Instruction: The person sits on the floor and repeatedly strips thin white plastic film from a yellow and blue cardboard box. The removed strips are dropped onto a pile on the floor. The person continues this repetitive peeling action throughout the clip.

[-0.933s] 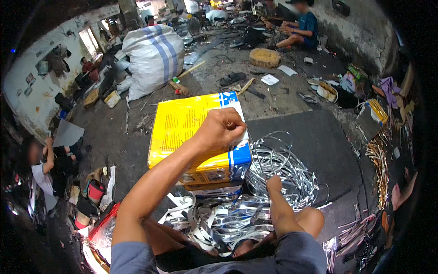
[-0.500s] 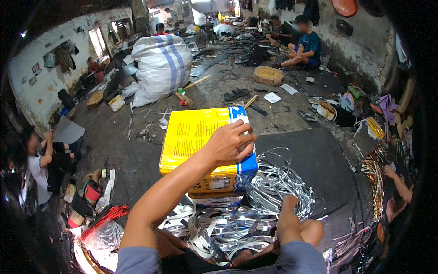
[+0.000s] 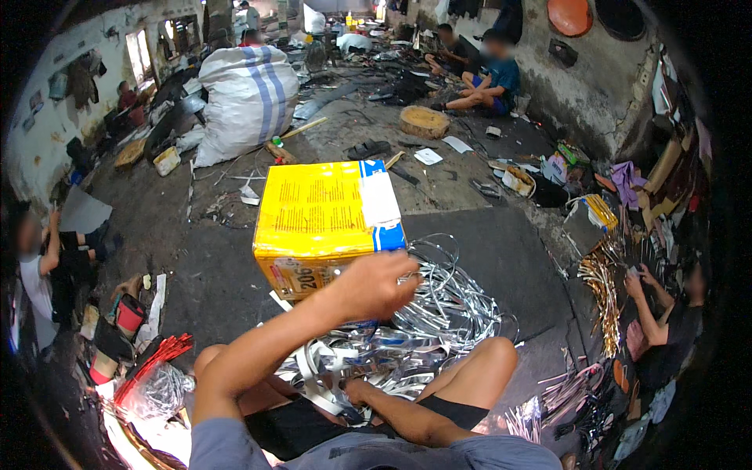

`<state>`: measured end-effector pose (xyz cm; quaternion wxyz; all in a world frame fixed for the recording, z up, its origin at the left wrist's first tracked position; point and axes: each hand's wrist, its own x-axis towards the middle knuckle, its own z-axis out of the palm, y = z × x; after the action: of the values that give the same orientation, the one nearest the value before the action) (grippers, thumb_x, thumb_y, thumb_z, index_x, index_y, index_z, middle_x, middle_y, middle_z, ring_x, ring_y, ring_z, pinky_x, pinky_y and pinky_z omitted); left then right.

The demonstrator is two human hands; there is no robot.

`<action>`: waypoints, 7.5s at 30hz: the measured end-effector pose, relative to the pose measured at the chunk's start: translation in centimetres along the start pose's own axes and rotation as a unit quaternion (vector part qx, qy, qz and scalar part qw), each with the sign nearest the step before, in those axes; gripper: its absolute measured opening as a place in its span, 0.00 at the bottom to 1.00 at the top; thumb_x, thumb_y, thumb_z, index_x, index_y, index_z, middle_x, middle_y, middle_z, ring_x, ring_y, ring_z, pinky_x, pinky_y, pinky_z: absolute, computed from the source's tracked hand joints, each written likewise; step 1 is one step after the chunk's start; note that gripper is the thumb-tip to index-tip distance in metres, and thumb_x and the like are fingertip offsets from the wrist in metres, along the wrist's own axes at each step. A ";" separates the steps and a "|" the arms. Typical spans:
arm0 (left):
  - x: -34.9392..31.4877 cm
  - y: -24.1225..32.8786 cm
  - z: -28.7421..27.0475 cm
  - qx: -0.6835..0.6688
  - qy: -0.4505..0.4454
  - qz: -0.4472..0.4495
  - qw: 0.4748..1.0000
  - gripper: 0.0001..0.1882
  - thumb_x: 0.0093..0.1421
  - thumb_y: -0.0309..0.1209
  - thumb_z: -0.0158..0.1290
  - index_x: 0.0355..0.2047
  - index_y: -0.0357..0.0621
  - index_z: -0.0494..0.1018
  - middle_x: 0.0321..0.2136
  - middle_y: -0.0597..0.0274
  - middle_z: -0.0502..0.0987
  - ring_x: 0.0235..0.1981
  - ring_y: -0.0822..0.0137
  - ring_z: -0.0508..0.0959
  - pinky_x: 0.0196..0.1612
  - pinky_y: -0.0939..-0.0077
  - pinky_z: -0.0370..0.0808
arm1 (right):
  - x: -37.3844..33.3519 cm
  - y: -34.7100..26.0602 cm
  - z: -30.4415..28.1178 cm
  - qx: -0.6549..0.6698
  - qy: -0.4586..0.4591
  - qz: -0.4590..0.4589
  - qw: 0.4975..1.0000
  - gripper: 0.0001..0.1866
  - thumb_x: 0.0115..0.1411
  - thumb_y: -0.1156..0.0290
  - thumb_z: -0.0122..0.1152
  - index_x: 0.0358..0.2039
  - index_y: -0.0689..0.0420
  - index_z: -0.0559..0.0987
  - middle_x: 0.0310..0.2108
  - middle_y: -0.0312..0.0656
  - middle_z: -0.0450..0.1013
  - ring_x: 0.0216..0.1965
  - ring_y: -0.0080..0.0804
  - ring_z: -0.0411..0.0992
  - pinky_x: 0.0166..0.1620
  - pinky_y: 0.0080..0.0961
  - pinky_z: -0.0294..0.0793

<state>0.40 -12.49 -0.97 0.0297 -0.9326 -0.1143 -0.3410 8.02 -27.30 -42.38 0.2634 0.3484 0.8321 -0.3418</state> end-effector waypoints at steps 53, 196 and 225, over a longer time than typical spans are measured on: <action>-10.6 12.4 -1.3 -0.324 0.087 -0.432 0.837 0.31 0.60 0.42 0.66 0.60 0.44 0.72 0.52 0.48 0.77 0.56 0.55 0.78 0.61 0.66 0.72 | -29.1 -4.6 -24.3 0.297 0.397 -0.131 0.858 0.11 0.65 0.65 0.65 0.38 0.61 0.82 0.33 0.49 0.82 0.36 0.38 0.82 0.42 0.35 0.78; 3.5 -12.3 1.2 -0.217 0.074 -0.340 0.912 0.05 0.55 0.25 0.65 0.29 0.36 0.83 0.28 0.59 0.82 0.28 0.70 0.82 0.34 0.76 0.80 | -1.7 25.8 -19.1 0.459 0.482 0.386 0.638 0.16 0.58 0.67 0.56 0.34 0.67 0.85 0.41 0.65 0.80 0.47 0.60 0.80 0.53 0.49 0.77; 2.9 -11.2 -1.2 -0.003 -0.031 -0.091 0.995 0.15 0.56 0.22 0.61 0.45 0.44 0.83 0.41 0.58 0.81 0.45 0.54 0.79 0.45 0.64 0.80 | -6.5 27.9 -12.3 0.323 0.434 0.494 0.681 0.15 0.63 0.66 0.58 0.41 0.61 0.85 0.45 0.57 0.81 0.47 0.55 0.81 0.48 0.50 0.81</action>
<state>-0.81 -1.20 1.58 -0.0076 -0.9285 -0.1991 -0.3134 30.80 -6.07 -41.02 -0.1250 0.8813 0.3990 -0.2202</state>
